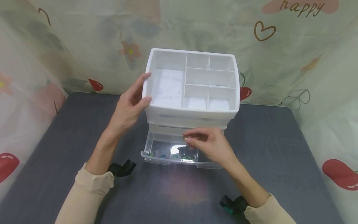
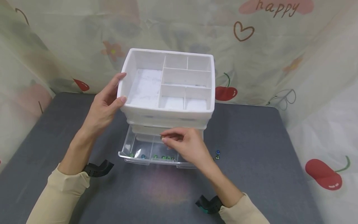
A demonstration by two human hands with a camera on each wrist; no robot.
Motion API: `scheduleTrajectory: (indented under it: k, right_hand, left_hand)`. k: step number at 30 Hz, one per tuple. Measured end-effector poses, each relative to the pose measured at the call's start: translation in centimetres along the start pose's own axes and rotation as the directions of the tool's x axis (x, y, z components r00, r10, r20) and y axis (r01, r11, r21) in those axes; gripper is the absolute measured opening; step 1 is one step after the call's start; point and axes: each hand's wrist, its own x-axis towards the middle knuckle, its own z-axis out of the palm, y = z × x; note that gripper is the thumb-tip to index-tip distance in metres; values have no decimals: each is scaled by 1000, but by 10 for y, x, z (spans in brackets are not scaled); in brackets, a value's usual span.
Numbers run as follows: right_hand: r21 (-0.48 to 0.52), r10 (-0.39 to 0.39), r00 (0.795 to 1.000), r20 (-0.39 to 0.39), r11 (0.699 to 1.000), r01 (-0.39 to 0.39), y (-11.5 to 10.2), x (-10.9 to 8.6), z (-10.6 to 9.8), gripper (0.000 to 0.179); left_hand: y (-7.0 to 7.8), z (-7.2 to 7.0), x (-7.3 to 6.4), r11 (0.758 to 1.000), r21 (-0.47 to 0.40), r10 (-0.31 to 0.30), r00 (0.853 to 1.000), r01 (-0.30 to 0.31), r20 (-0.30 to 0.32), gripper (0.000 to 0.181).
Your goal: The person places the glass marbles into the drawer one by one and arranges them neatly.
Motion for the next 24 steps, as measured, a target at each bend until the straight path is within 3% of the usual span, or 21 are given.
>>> scheduleTrajectory:
  k: [8,14,24]
  right_hand:
    - [-68,36,997,64,997,-32,1,5,5,21]
    - [-78,122,985,121,991,-113,-1,11,8,22]
    - [-118,211,966,150,974,-194,-1,15,12,19]
  left_hand:
    - [0,1,-1,1000,4,-8,1000,8,-4,64]
    - [0,0,0,1000,17,-7,1000,7,-6,64]
    - [-1,0,0,1000,15,-4,1000,4,-3,64]
